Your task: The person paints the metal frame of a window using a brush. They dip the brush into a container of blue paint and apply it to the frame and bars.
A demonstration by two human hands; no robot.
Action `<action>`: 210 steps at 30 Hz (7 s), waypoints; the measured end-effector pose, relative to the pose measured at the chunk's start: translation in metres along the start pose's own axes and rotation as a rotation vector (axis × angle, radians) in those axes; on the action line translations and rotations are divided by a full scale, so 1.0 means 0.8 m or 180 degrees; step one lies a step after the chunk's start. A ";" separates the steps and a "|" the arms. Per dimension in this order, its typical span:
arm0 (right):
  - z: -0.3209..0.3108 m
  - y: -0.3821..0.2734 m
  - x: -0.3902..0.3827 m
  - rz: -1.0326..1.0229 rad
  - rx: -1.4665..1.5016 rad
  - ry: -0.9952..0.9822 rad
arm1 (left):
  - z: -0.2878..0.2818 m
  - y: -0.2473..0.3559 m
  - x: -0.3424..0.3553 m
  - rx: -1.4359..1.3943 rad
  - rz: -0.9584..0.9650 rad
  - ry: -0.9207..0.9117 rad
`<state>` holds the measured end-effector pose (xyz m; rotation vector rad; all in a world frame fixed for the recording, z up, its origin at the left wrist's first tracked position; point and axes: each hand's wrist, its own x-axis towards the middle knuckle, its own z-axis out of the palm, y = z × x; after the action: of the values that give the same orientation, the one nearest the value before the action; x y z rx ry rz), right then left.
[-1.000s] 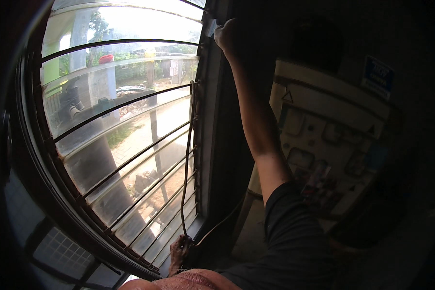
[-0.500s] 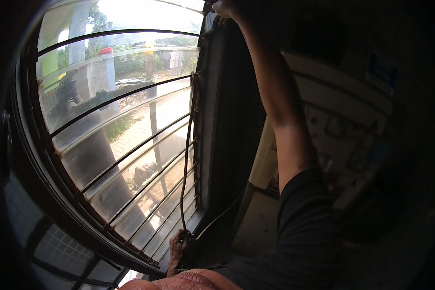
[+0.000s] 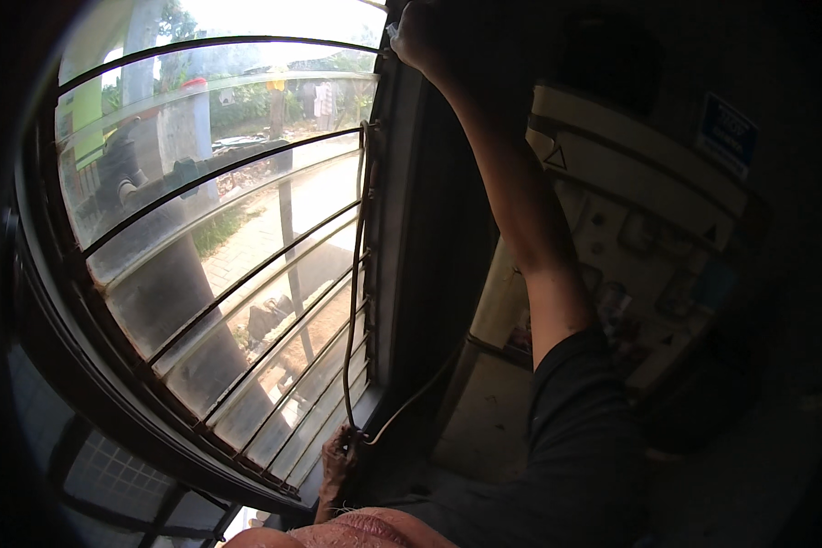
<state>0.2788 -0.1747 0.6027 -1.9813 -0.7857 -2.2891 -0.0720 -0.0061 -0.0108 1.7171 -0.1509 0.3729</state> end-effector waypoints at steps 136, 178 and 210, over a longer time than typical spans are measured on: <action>0.078 0.018 0.134 0.1054 0.0628 0.1072 | -0.020 -0.013 -0.013 -0.0074 -0.0308 0.0403; 0.018 0.007 -0.059 -0.0025 0.0564 0.0983 | -0.015 0.013 -0.012 0.0047 -0.0148 0.0350; 0.046 -0.018 -0.039 0.0259 0.0215 -0.0491 | -0.021 -0.014 -0.013 0.0079 0.0057 0.0191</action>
<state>0.3144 -0.1579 0.5711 -2.1376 -0.7653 -2.0579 -0.0808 0.0116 -0.0219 1.7279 -0.1183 0.4407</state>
